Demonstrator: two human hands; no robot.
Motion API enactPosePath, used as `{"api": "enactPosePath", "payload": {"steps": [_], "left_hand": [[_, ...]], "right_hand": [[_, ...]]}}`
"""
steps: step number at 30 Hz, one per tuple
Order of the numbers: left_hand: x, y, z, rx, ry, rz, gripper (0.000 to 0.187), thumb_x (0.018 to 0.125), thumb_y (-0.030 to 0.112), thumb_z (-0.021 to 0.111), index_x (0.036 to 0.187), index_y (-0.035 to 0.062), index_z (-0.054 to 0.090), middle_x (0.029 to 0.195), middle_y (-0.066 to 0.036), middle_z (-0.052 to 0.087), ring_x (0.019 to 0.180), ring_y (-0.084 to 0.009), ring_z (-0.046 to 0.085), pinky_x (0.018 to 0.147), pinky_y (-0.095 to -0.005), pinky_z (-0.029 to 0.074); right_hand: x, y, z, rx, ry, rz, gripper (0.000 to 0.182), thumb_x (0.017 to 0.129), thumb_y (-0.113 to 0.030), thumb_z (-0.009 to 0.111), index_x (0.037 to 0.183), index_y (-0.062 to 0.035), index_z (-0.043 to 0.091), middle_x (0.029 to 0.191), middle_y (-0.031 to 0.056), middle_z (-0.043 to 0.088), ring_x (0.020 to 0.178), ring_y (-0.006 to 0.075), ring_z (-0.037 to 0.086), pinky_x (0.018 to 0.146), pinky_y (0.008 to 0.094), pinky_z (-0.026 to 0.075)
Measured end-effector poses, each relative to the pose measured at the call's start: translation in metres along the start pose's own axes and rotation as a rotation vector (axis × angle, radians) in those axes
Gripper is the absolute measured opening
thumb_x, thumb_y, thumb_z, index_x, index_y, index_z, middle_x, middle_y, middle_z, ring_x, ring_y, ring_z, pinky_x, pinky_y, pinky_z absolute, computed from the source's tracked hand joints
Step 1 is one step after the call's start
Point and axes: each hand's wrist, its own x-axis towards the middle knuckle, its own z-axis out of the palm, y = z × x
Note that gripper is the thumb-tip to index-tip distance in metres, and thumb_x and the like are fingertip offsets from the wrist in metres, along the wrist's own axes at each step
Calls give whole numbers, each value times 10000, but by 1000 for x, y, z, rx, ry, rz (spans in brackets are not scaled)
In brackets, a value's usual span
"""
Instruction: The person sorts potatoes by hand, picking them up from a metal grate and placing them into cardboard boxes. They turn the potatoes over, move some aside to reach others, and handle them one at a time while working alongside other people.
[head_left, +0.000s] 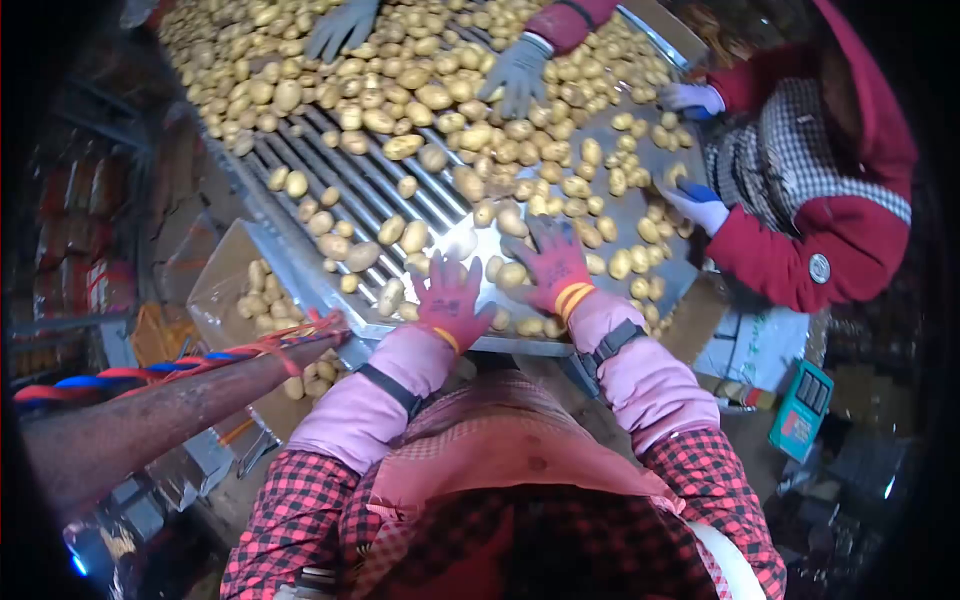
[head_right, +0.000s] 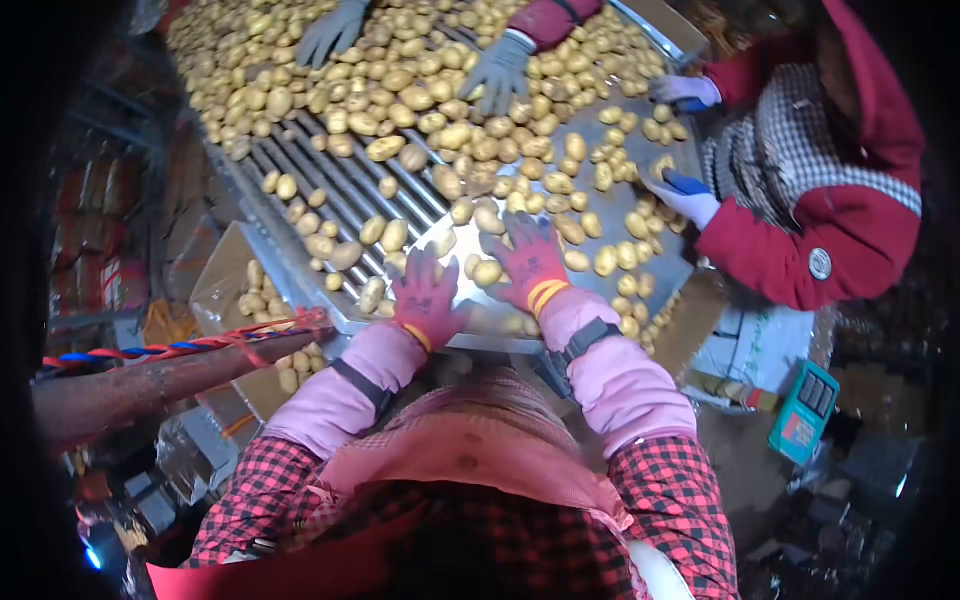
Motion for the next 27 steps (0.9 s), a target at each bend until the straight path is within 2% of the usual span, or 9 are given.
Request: {"api": "enactPosePath", "payload": {"steps": [1, 2, 7, 11, 13, 17, 19, 22, 27], "left_hand": [[14, 9, 5, -110, -77, 242, 779, 796, 525, 616, 1411, 95, 405, 1467, -195, 356, 1361, -465, 266, 1099, -612, 200], [11, 17, 7, -147, -54, 252, 746, 815, 510, 595, 1408, 96, 411, 1464, -166, 383, 1362, -443, 279, 1105, -585, 214], [-16, -37, -11, -177, 73, 284, 622, 777, 354, 676, 1329, 122, 508, 1396, -168, 427, 1312, -410, 346, 1091, -577, 242], [-18, -65, -27, -73, 196, 149, 586, 771, 269, 676, 1296, 65, 516, 1343, -205, 450, 1255, -430, 394, 1074, -566, 271], [-17, -67, -27, -102, 224, 107, 584, 773, 264, 671, 1294, 54, 514, 1337, -214, 451, 1247, -433, 405, 1072, -555, 283], [-17, -67, -24, -114, 187, 70, 575, 764, 231, 674, 1286, 48, 520, 1316, -210, 477, 1242, -410, 427, 1070, -537, 300], [-14, -67, -27, -121, 184, 66, 549, 767, 225, 672, 1269, 53, 529, 1291, -197, 498, 1219, -399, 448, 1063, -535, 312], [-16, -70, -23, -149, 207, 69, 522, 770, 197, 667, 1258, 57, 542, 1268, -191, 516, 1206, -399, 457, 1062, -524, 320], [-22, -60, -25, -373, 374, -8, 447, 804, 147, 647, 1233, 50, 571, 1192, -194, 592, 1151, -386, 540, 1008, -450, 414]], "right_hand": [[-19, 12, 0, 45, 24, 70, 829, 674, -515, 722, 1412, -290, 419, 1472, 159, 333, 1356, 390, 301, 1078, 564, 239], [-38, 22, 0, 96, 46, 134, 837, 676, -521, 720, 1416, -277, 415, 1465, 172, 337, 1348, 396, 307, 1075, 553, 249], [-91, 31, 3, 147, 12, 441, 889, 733, -529, 691, 1472, -183, 339, 1499, 207, 292, 1347, 401, 311, 1078, 536, 249], [-71, 51, 33, -76, 49, 228, 737, 815, -360, 676, 1435, -93, 383, 1492, 219, 313, 1330, 435, 350, 1053, 503, 341], [-38, 78, 35, 75, 309, 456, 682, 812, -342, 667, 1405, -106, 428, 1430, 204, 406, 1303, 424, 387, 1045, 492, 355], [61, 66, -18, 198, 536, -20, 519, 779, -308, 673, 1265, -166, 560, 1226, 128, 550, 1184, 347, 489, 997, 453, 391], [109, 39, -8, -17, 428, -97, 477, 792, -339, 646, 1240, -191, 575, 1134, 86, 599, 1113, 292, 555, 913, 446, 438], [158, -2, -33, 24, -302, 133, 586, 755, -418, 669, 1279, -177, 563, 1230, 146, 597, 1102, 351, 582, 960, 441, 439], [164, 18, -4, 49, -392, 102, 613, 751, -448, 655, 1280, -156, 555, 1184, 151, 640, 1098, 317, 604, 922, 415, 468]]}}
